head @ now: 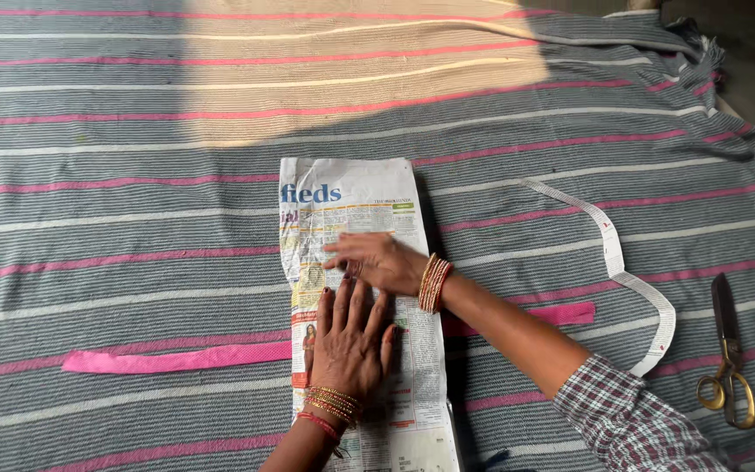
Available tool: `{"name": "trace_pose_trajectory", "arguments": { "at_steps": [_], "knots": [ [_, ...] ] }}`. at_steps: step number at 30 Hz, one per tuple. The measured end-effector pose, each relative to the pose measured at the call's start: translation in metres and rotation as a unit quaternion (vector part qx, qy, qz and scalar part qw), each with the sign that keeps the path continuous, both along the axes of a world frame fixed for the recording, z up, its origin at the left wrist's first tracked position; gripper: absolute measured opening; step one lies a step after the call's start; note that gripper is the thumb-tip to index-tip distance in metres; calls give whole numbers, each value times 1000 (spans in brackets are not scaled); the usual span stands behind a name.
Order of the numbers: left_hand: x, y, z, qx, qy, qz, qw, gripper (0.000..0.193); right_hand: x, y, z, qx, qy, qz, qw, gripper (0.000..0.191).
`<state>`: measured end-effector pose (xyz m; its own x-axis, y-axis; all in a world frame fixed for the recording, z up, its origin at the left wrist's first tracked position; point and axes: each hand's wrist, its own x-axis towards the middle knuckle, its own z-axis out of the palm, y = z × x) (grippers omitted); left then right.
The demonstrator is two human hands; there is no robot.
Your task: The person spreads a newspaper sheet on a bed, places a boxed product on it, cuts the newspaper with scissors, then folds the paper around the box and presses the folds flat, using tape to secure the wrapping.
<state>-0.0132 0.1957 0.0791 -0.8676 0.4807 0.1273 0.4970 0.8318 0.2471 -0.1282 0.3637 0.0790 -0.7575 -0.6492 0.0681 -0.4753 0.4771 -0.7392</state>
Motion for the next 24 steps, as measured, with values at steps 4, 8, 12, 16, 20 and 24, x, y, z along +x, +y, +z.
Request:
{"name": "trace_pose_trajectory", "arguments": {
  "at_steps": [4,8,12,16,20,24],
  "knots": [
    [-2,1,-4,-13,-21,1,1000,59,-5,-10,-8,121,-47,25,991,60],
    [-1,1,-7,39,38,-2,999,64,-30,-7,-37,179,-30,-1,983,50],
    [1,0,-4,62,30,-7,998,64,-57,-1,-62,255,64,-14,965,63],
    [3,-1,1,79,17,-8,997,65,-72,5,-64,332,173,-85,923,66],
    [3,-1,5,99,20,-10,995,65,-65,2,-46,181,188,-22,965,59],
    [1,0,5,63,-99,-22,993,66,-46,-32,-45,168,108,126,972,56]
  ]
}}
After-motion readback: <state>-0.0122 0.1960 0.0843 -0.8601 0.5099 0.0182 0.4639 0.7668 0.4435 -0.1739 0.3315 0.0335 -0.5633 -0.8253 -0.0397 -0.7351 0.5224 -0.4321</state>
